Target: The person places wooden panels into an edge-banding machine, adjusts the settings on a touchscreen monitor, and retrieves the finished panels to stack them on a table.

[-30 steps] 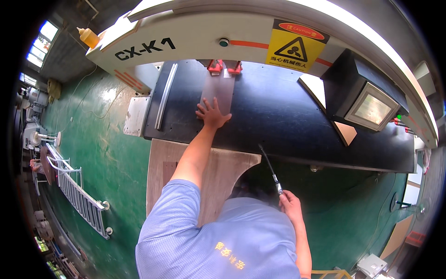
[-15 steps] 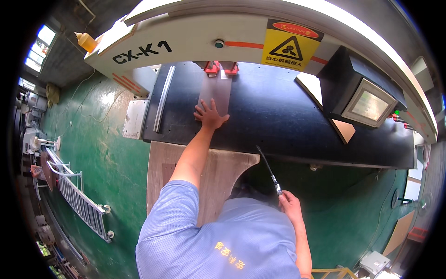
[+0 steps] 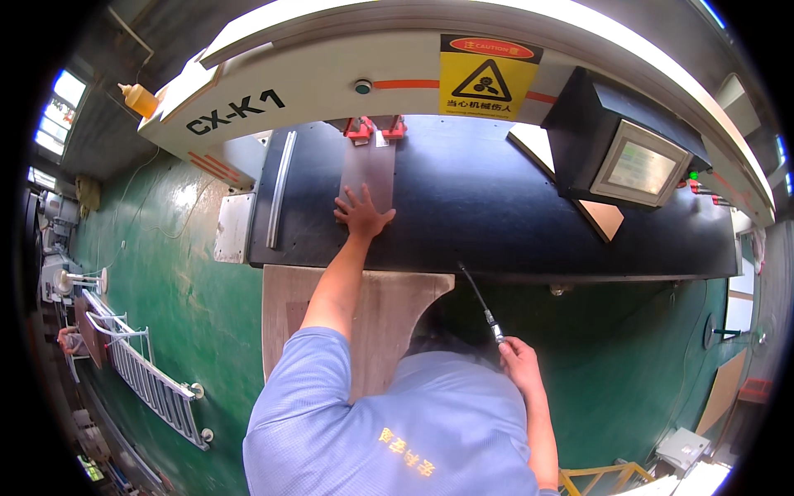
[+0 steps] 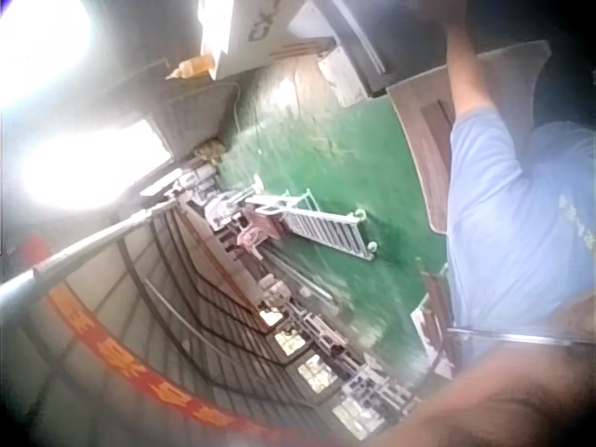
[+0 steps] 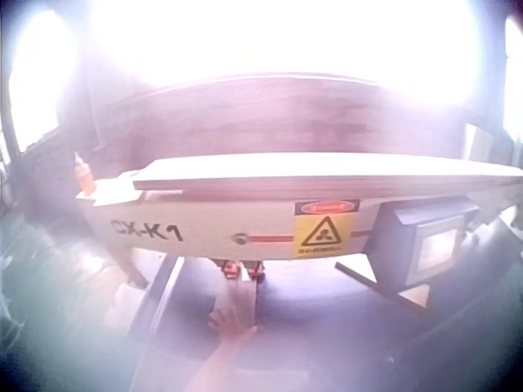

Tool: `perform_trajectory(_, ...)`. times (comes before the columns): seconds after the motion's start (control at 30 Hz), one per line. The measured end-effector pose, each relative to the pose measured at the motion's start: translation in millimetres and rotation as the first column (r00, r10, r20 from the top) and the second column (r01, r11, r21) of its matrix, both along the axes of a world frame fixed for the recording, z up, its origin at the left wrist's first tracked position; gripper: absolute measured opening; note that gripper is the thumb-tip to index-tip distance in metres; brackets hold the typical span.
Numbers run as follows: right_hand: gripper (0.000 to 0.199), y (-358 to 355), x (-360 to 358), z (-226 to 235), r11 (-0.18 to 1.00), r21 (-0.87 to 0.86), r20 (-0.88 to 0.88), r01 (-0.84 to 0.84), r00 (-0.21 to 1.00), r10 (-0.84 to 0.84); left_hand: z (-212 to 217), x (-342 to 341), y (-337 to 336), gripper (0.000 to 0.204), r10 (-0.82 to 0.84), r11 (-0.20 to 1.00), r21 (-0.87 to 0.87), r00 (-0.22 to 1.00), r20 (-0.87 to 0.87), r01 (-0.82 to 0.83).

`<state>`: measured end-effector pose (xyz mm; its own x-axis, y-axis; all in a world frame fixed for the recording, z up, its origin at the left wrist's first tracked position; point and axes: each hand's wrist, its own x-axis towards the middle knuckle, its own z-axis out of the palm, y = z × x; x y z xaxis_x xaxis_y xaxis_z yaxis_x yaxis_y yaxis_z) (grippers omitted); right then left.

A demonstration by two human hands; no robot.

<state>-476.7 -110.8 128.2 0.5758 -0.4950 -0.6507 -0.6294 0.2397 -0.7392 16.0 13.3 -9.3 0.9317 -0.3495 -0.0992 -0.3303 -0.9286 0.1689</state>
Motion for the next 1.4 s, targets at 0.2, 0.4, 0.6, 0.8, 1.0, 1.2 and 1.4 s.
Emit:
perform_trajectory(0.2, 0.032, -5, -21, -4, 0.980, 0.090, 0.091, 0.177, 0.979, -0.185, 7, -19, -9, 0.114, 0.010, 1.000, -0.029, 1.000, 0.005, -0.010)
perform_trajectory(0.4, 0.036, -3, -26, -18, 0.980, 0.066, 0.111, 0.187, 0.975, -0.194, 9, -122, -73, 0.114, -0.041, 0.994, -0.099, 0.999, -0.031, 0.037)
perform_trajectory(0.6, 0.037, -16, -15, -13, 0.999, 0.002, 0.083, 0.045, 0.996, -0.045, 24, -188, -127, 0.109, -0.216, 0.860, -0.484, 0.975, -0.057, 0.162)
perform_trajectory(0.8, 0.039, -29, 1, 3, 0.966, 0.025, 0.056, -0.257, 0.965, 0.256, 26, -206, 94, 0.098, -0.131, 0.912, -0.392, 0.991, -0.001, 0.121)
perform_trajectory(1.0, 0.029, -34, 50, 19, 0.793, -0.028, -0.053, -0.608, 0.793, 0.607, 51, -312, 364, 0.105, 0.405, 0.913, 0.101, 0.905, -0.129, -0.395)
perform_trajectory(1.2, 0.030, -38, 72, 22, 0.915, 0.124, 0.031, -0.384, 0.923, 0.383, 36, -314, 357, 0.091, 0.242, 0.968, -0.021, 0.951, -0.191, -0.250)
perform_trajectory(1.4, 0.026, -36, 67, 16, 0.955, 0.109, 0.083, -0.277, 0.960, 0.269, 18, -175, 202, 0.083, 0.149, 0.961, -0.228, 0.987, -0.053, -0.157)
